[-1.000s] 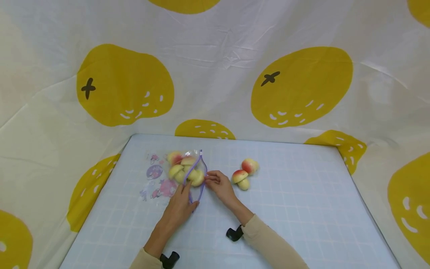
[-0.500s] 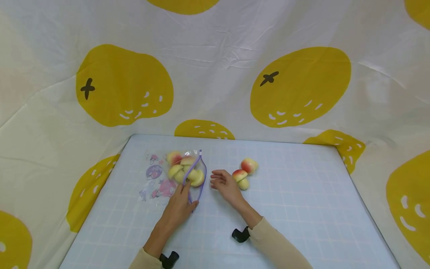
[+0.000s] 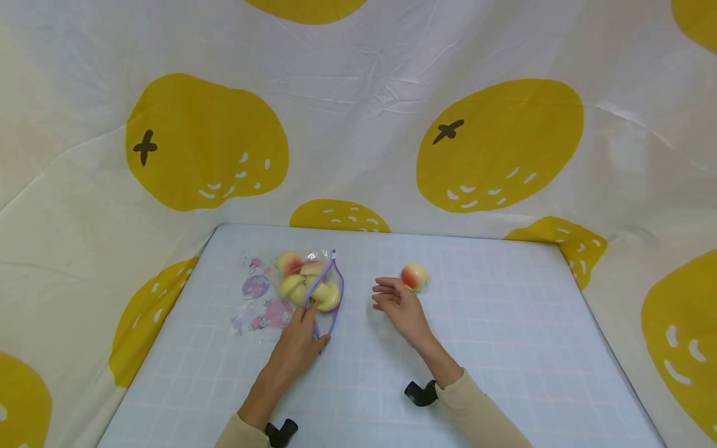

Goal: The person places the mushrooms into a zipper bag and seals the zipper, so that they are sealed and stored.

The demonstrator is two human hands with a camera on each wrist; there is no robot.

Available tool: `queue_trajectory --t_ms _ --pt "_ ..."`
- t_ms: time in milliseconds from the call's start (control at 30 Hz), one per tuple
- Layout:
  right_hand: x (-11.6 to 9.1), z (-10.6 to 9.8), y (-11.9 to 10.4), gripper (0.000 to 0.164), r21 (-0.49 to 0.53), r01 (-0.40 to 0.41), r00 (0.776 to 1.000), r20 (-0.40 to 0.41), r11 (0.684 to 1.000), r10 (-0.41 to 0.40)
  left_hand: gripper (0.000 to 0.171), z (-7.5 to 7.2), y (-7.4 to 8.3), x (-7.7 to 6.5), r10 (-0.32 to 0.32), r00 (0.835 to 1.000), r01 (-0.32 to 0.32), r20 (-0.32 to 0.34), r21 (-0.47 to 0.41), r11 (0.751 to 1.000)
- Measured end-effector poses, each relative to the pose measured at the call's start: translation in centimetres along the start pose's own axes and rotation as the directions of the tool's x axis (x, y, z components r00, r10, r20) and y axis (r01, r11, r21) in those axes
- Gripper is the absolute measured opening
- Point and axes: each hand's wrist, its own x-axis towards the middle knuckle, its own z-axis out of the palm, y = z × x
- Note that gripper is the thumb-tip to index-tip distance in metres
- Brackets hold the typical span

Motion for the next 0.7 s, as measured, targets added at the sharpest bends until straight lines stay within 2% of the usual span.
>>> queue_trajectory --t_ms 700 --pt "-0.6 -3.2 -0.7 0.036 -0.044 0.056 0.997 -0.058 0.997 -0.059 0.081 0.0 0.0 0.0 -0.013 1.000 0.013 0.008 -0.022 1.000"
